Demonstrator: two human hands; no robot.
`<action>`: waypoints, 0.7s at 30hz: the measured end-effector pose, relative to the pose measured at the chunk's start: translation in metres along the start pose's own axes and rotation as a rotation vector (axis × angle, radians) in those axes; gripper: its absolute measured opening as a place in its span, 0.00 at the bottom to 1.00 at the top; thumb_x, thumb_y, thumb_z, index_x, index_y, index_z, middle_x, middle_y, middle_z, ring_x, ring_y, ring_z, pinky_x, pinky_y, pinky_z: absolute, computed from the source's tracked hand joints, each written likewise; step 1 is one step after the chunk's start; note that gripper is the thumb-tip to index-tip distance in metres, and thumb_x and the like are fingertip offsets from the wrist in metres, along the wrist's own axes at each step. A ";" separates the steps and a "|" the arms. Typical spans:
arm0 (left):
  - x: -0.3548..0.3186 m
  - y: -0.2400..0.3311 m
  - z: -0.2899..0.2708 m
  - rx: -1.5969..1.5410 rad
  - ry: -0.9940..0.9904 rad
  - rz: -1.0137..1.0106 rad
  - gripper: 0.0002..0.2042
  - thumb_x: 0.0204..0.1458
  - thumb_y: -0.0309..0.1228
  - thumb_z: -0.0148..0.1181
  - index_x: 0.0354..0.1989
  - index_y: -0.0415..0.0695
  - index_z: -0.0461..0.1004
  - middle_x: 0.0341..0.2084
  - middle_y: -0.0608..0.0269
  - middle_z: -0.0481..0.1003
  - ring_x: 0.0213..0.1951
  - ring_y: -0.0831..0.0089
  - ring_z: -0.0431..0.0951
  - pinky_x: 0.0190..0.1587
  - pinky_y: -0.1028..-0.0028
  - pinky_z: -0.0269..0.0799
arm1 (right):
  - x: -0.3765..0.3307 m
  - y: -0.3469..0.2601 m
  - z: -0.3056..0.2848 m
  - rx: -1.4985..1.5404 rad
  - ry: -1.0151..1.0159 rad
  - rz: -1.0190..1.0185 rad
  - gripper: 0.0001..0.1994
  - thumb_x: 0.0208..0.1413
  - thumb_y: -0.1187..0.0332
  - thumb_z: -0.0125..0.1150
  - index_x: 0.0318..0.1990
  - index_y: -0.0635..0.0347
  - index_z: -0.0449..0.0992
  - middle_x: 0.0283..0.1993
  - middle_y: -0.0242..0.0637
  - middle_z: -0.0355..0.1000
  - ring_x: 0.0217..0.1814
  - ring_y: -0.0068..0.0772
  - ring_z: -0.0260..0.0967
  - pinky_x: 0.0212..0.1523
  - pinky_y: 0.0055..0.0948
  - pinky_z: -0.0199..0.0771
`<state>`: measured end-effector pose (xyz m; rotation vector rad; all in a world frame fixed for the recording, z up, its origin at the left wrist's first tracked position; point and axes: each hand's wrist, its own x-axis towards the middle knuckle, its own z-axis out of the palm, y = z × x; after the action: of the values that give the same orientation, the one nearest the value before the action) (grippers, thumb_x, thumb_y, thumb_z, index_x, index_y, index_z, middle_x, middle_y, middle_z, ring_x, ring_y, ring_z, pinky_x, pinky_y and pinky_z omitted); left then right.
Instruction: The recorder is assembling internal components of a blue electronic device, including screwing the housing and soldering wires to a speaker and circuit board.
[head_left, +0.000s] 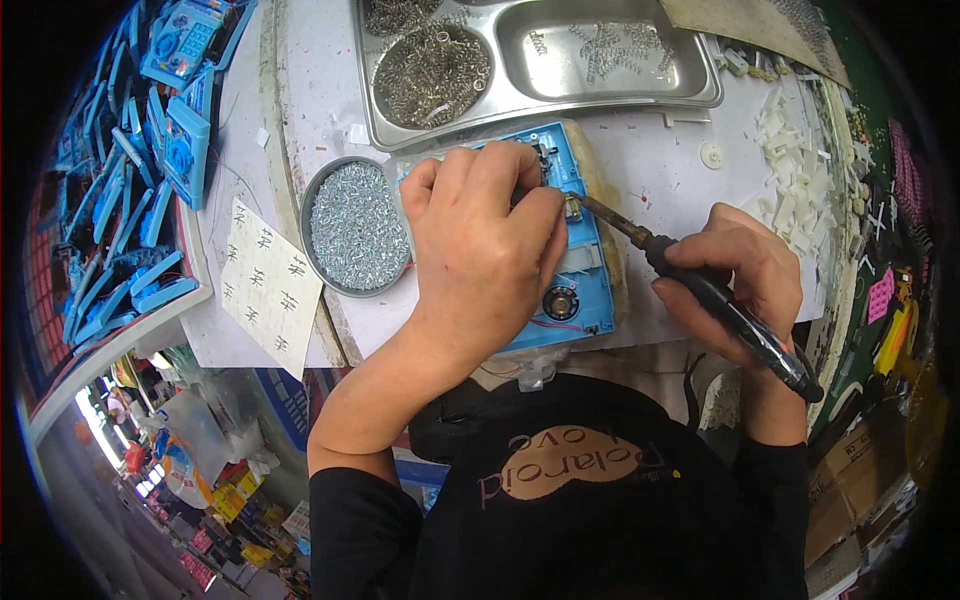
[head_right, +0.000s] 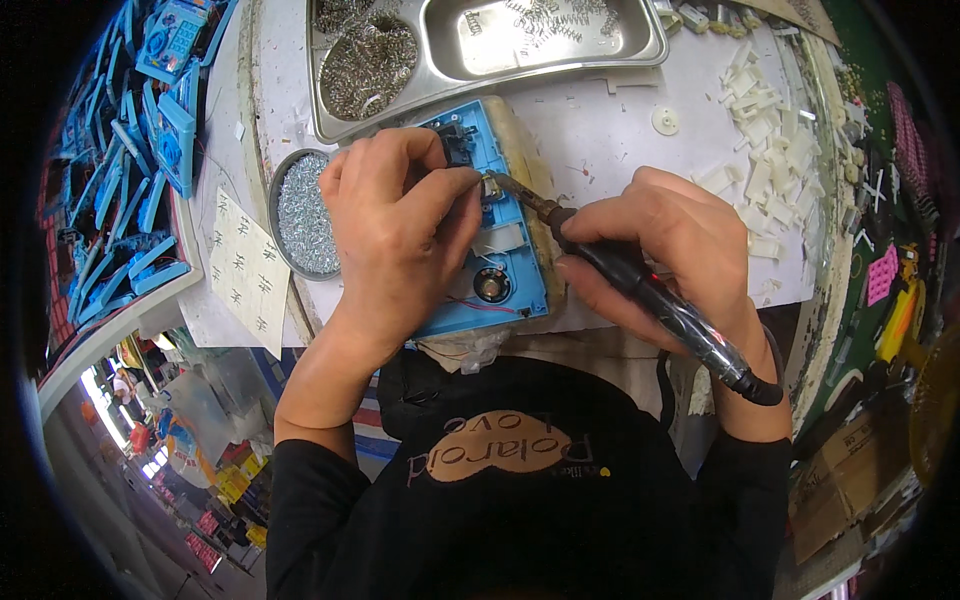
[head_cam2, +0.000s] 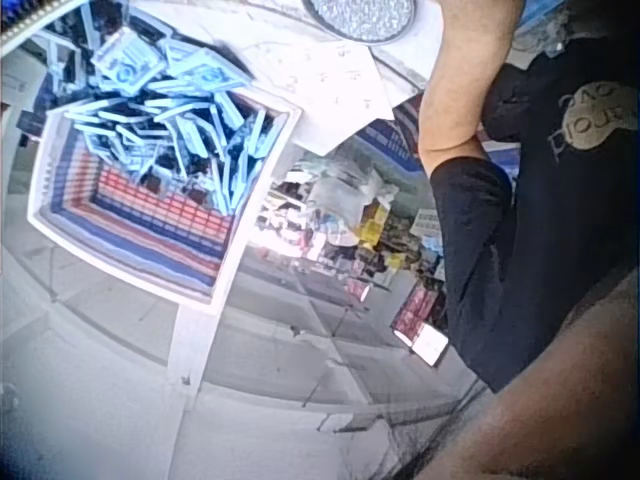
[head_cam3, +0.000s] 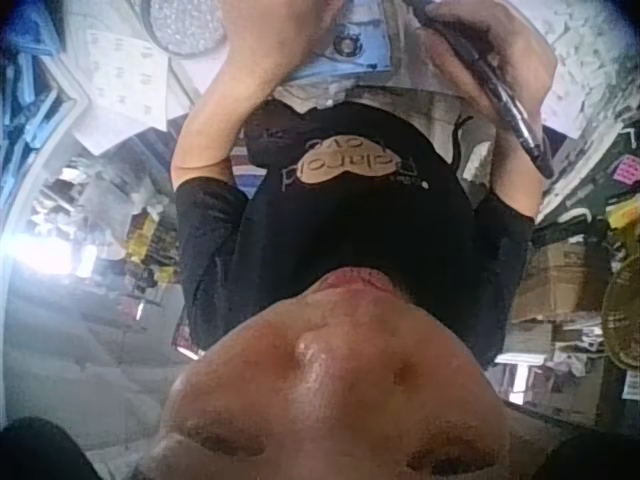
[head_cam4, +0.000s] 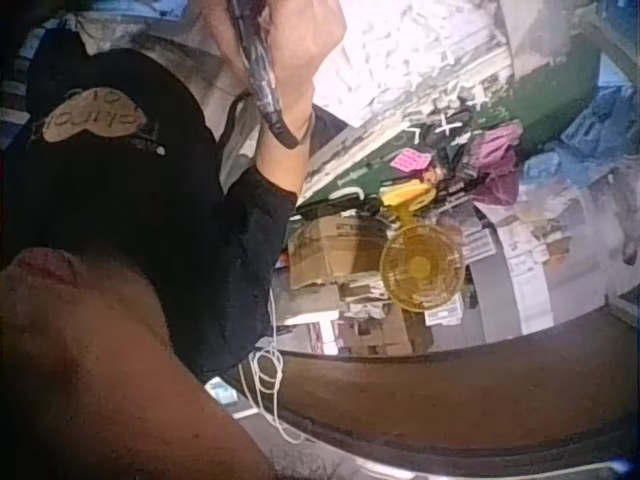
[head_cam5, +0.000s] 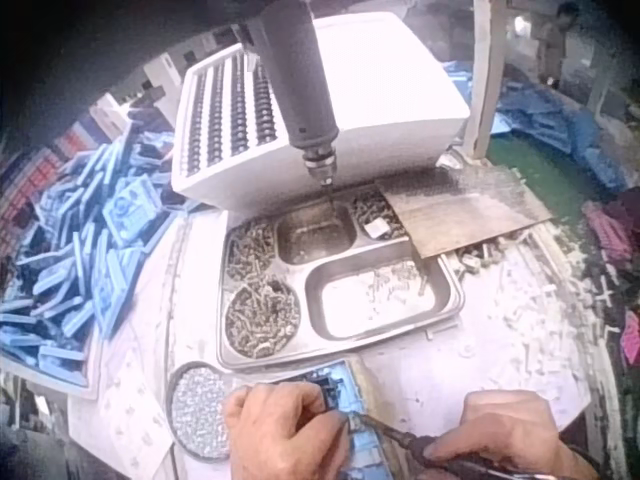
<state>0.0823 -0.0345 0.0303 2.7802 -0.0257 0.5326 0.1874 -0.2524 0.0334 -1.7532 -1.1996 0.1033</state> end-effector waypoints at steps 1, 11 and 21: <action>0.001 0.001 -0.001 0.011 -0.009 -0.002 0.10 0.38 0.24 0.72 0.31 0.47 0.81 0.34 0.67 0.72 0.38 0.65 0.73 0.48 0.63 0.60 | 0.000 0.000 0.000 -0.003 -0.001 0.000 0.15 0.42 0.77 0.76 0.38 0.61 0.78 0.30 0.35 0.78 0.23 0.31 0.67 0.23 0.27 0.66; 0.006 0.001 -0.004 0.067 -0.081 0.037 0.06 0.40 0.24 0.68 0.25 0.46 0.76 0.32 0.65 0.71 0.37 0.65 0.73 0.47 0.62 0.60 | -0.004 -0.003 0.010 -0.083 -0.006 -0.107 0.18 0.36 0.78 0.76 0.38 0.59 0.78 0.22 0.31 0.65 0.21 0.32 0.61 0.21 0.30 0.59; 0.012 0.001 -0.005 0.080 -0.117 0.108 0.05 0.41 0.24 0.66 0.23 0.45 0.74 0.32 0.66 0.71 0.37 0.66 0.73 0.47 0.63 0.61 | -0.005 -0.008 0.006 -0.223 -0.082 -0.213 0.22 0.28 0.76 0.74 0.39 0.56 0.81 0.23 0.28 0.61 0.22 0.31 0.59 0.22 0.30 0.58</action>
<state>0.0915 -0.0340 0.0391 2.8975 -0.1851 0.4049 0.1762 -0.2523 0.0339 -1.8132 -1.4973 -0.0889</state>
